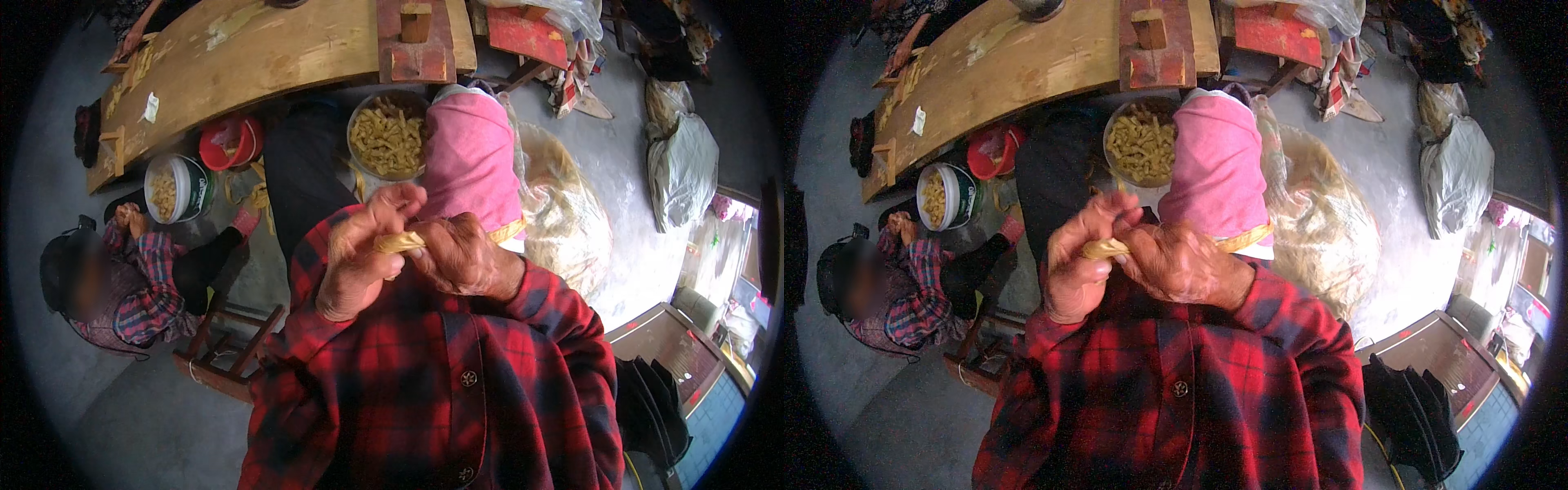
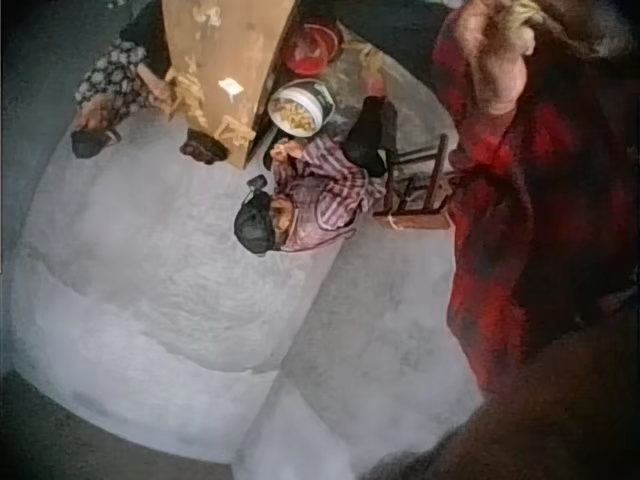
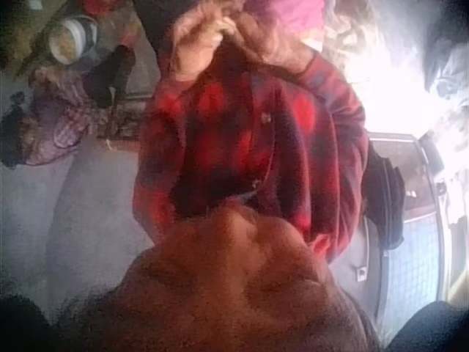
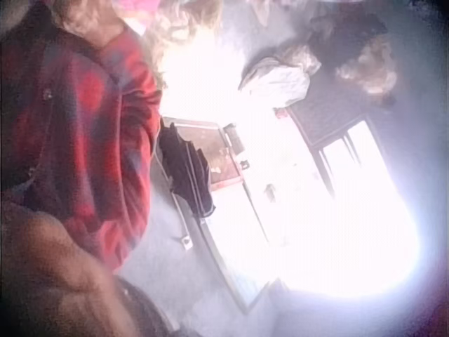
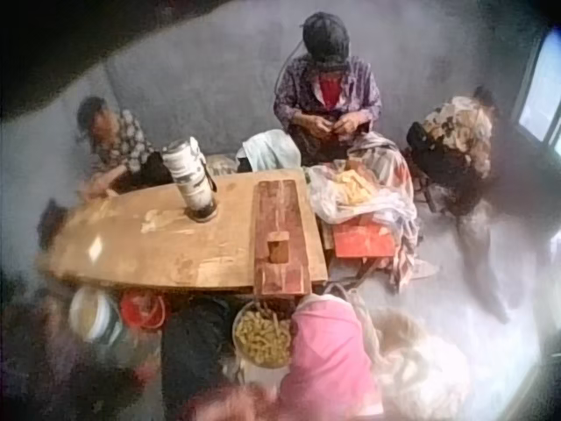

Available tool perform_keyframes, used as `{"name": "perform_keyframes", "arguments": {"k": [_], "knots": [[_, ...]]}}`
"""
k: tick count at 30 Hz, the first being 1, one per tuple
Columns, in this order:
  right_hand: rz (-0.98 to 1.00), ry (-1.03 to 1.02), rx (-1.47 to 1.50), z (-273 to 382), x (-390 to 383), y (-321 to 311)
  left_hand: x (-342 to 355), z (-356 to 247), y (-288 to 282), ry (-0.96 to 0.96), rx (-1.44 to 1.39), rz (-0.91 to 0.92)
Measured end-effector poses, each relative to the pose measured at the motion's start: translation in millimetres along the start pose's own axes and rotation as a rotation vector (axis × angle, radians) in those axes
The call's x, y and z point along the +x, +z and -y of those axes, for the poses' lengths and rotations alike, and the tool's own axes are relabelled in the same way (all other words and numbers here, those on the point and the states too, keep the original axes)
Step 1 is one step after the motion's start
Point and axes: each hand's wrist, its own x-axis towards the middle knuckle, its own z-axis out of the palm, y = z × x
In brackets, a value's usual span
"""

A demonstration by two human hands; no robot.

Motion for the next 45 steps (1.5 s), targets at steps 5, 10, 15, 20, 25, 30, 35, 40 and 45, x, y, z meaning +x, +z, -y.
{"name": "perform_keyframes", "arguments": {"k": [5,10,15,20,25,30,35,40,45], "knots": [[0.096,-0.161,-0.418,-10,4,-15,0,-12,-2,-0.115,0.596,-0.047],[0.206,-0.187,-0.534,-16,3,-30,-6,-5,1,-0.464,0.03,-0.07],[0.298,-0.147,-0.234,-9,4,-51,-10,-17,1,-0.441,0.254,0.137],[0.347,-0.045,0.022,-9,-1,-60,-9,-27,-6,-0.411,0.444,0.336],[0.387,0.013,0.105,-8,-5,-68,-10,-33,-14,-0.266,0.642,0.443],[0.389,0.108,0.358,-13,-11,-66,-17,-42,-20,-0.261,0.634,0.45],[0.434,0.349,0.438,-16,-13,-63,-6,-33,-31,-0.211,0.781,0.558],[0.397,0.331,0.501,-27,-12,-54,0,-24,-7,-0.04,0.862,0.429],[0.34,0.327,0.507,-31,-16,-54,11,-12,7,-0.184,0.779,0.346]]}}
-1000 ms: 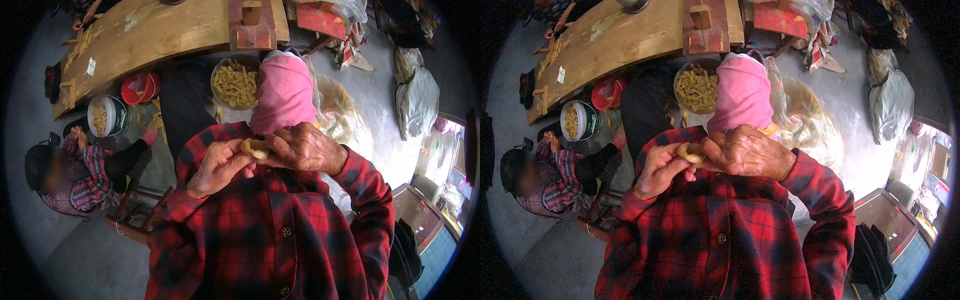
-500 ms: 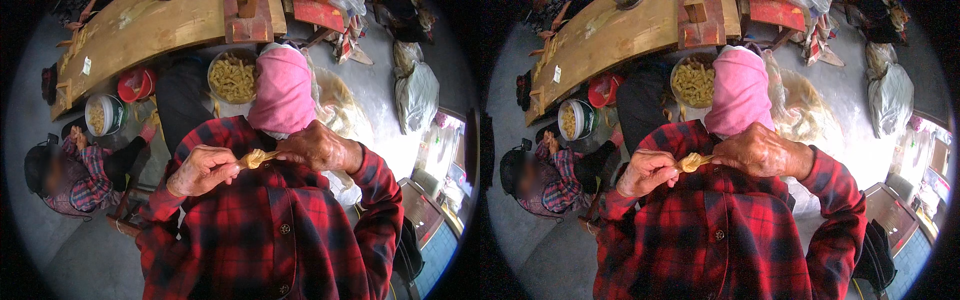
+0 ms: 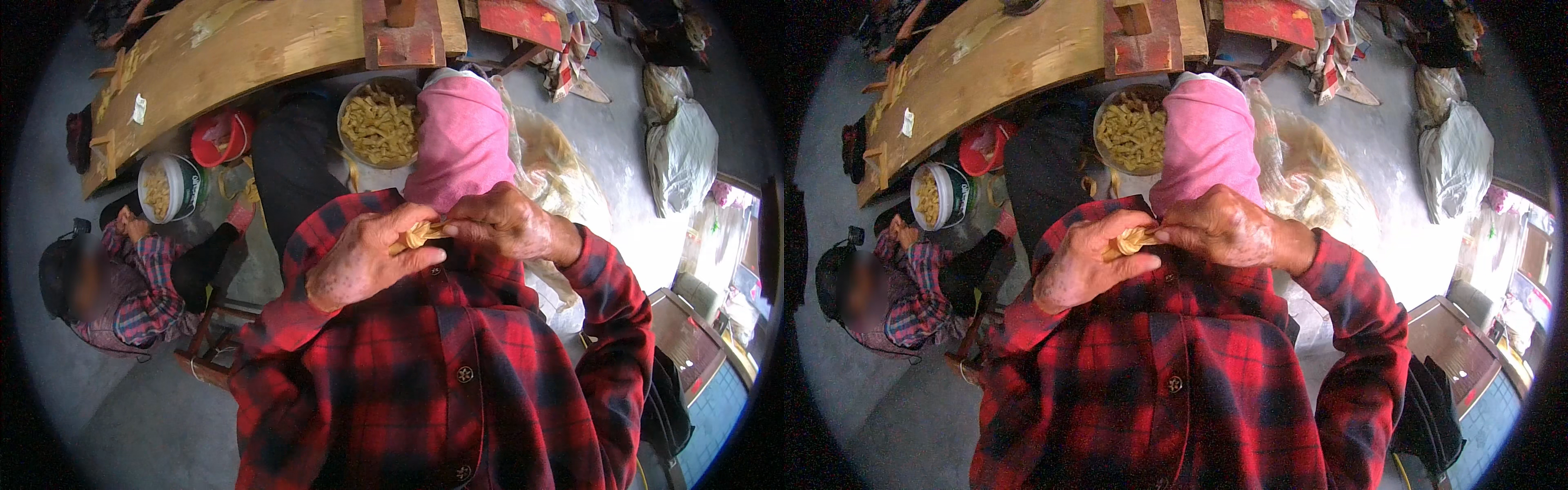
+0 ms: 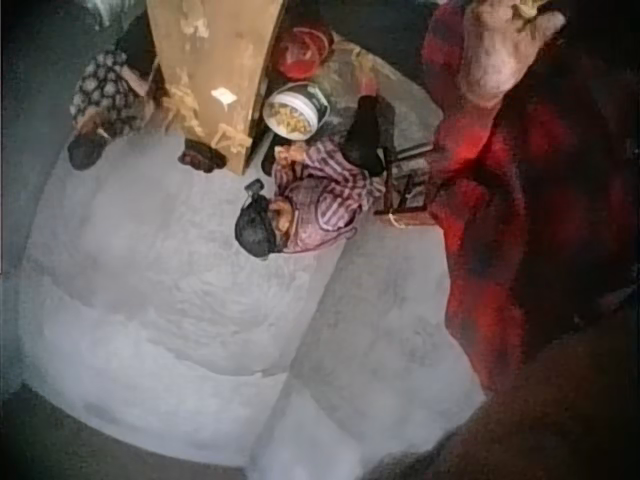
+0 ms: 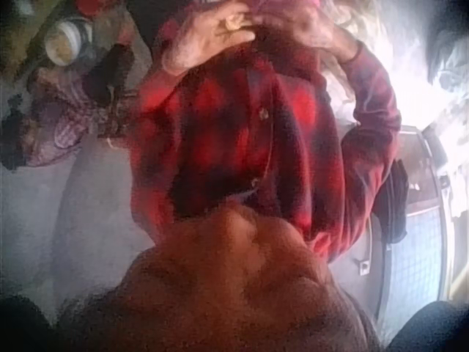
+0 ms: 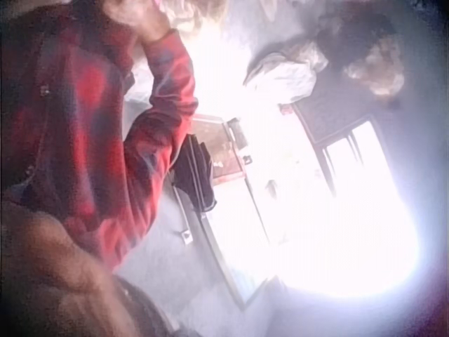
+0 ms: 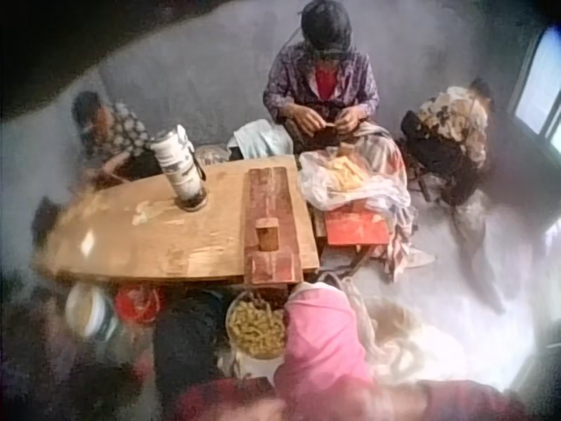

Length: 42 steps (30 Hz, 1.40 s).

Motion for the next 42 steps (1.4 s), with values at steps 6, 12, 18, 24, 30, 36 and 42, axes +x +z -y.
{"name": "perform_keyframes", "arguments": {"k": [6,12,18,24,30,36,42], "knots": [[0.013,0.008,-0.02,7,-10,-8,-4,-8,6,-0.015,-0.104,-0.088],[-0.039,-0.116,-0.134,15,-10,-4,-25,-7,-12,0.003,-0.002,-0.155],[-0.156,-0.303,-0.295,4,33,-21,1,-10,-55,-0.023,0.257,-0.402],[-0.247,-0.162,-0.376,-45,85,-78,82,23,-100,-0.024,0.177,-0.331],[-0.264,0.042,-0.283,-80,113,-115,151,65,-120,0.092,0.058,-0.317],[-0.313,0.19,-0.328,-87,124,-128,177,82,-128,0.105,-0.028,-0.314],[-0.312,0.207,-0.154,-113,131,-132,189,92,-129,0.117,-0.044,-0.356]]}}
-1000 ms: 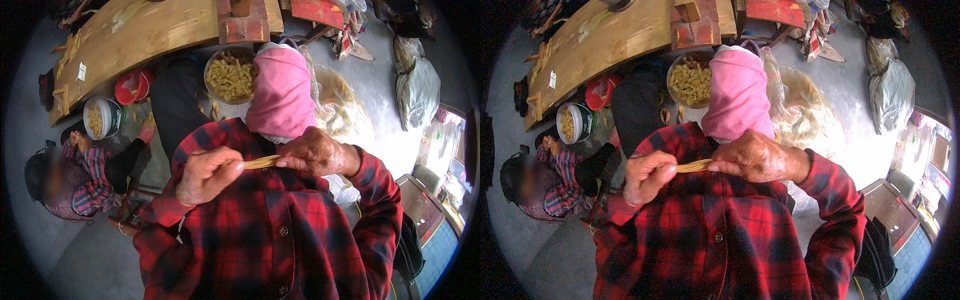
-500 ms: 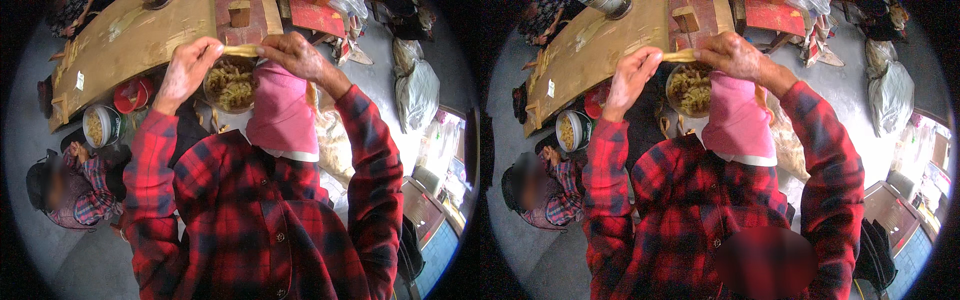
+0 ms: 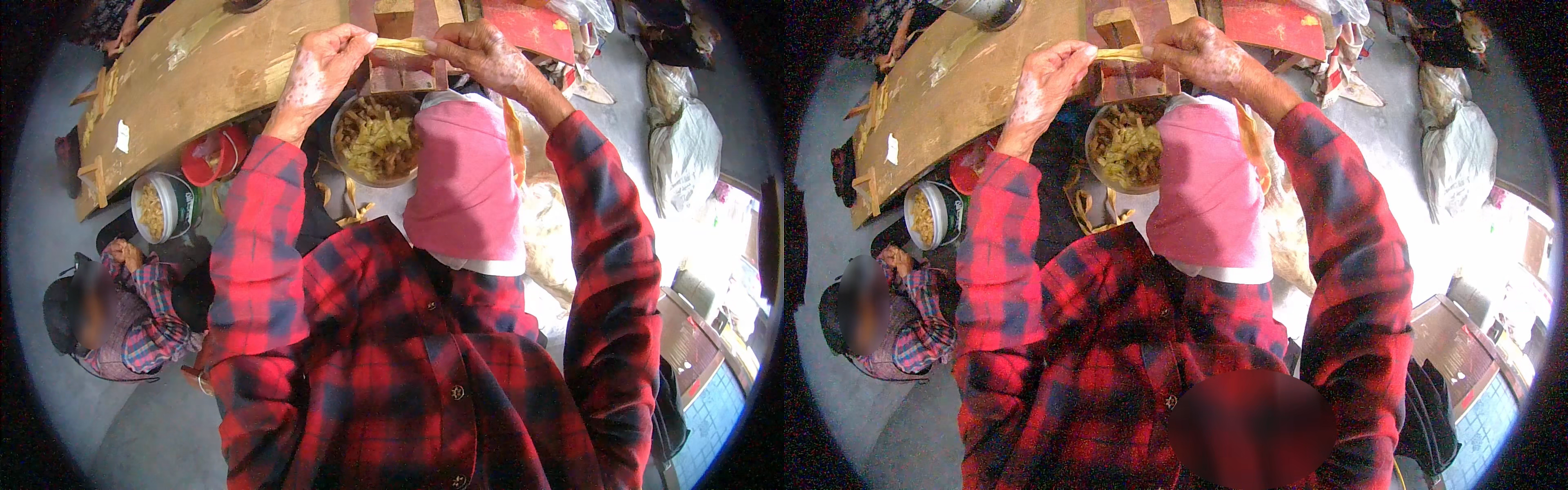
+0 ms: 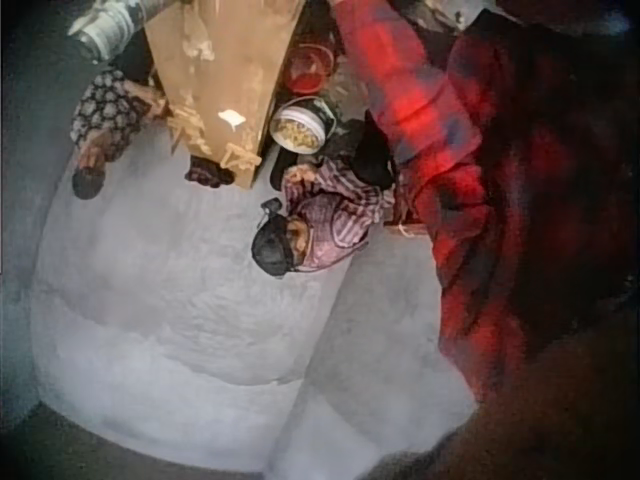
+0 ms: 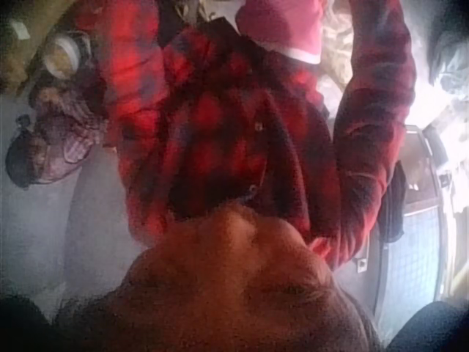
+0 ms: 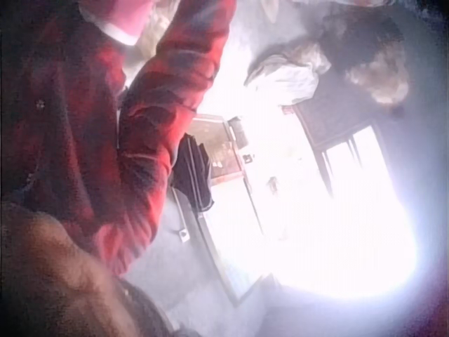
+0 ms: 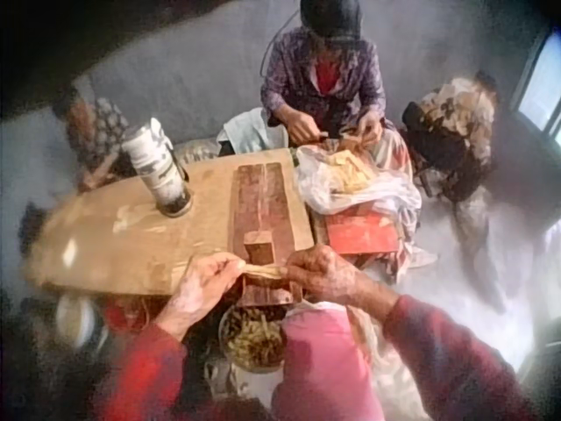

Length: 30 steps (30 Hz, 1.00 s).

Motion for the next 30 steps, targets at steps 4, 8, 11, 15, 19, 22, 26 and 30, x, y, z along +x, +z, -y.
{"name": "perform_keyframes", "arguments": {"k": [4,8,11,15,19,22,26,30], "knots": [[0.04,0.014,0.059,-9,3,4,5,24,5,0.091,0.158,-0.064],[0.008,-0.003,-0.38,-24,-27,-9,-22,38,-15,0.062,0.387,-0.102],[-0.122,0.02,-0.229,-5,-59,-10,-52,21,-4,-0.055,0.406,-0.071],[-0.176,0.114,-0.11,14,-103,-1,-75,55,16,-0.065,0.456,-0.032],[-0.187,-0.193,-0.315,20,-139,9,-76,89,32,-0.036,0.498,0.124],[-0.129,-0.186,-0.344,32,-162,16,-65,109,44,-0.004,0.552,0.147],[-0.103,-0.071,-0.236,46,-181,25,-45,131,53,0.032,0.682,0.231],[-0.107,0.013,-0.096,55,-190,31,-32,148,61,-0.051,0.797,0.22]]}}
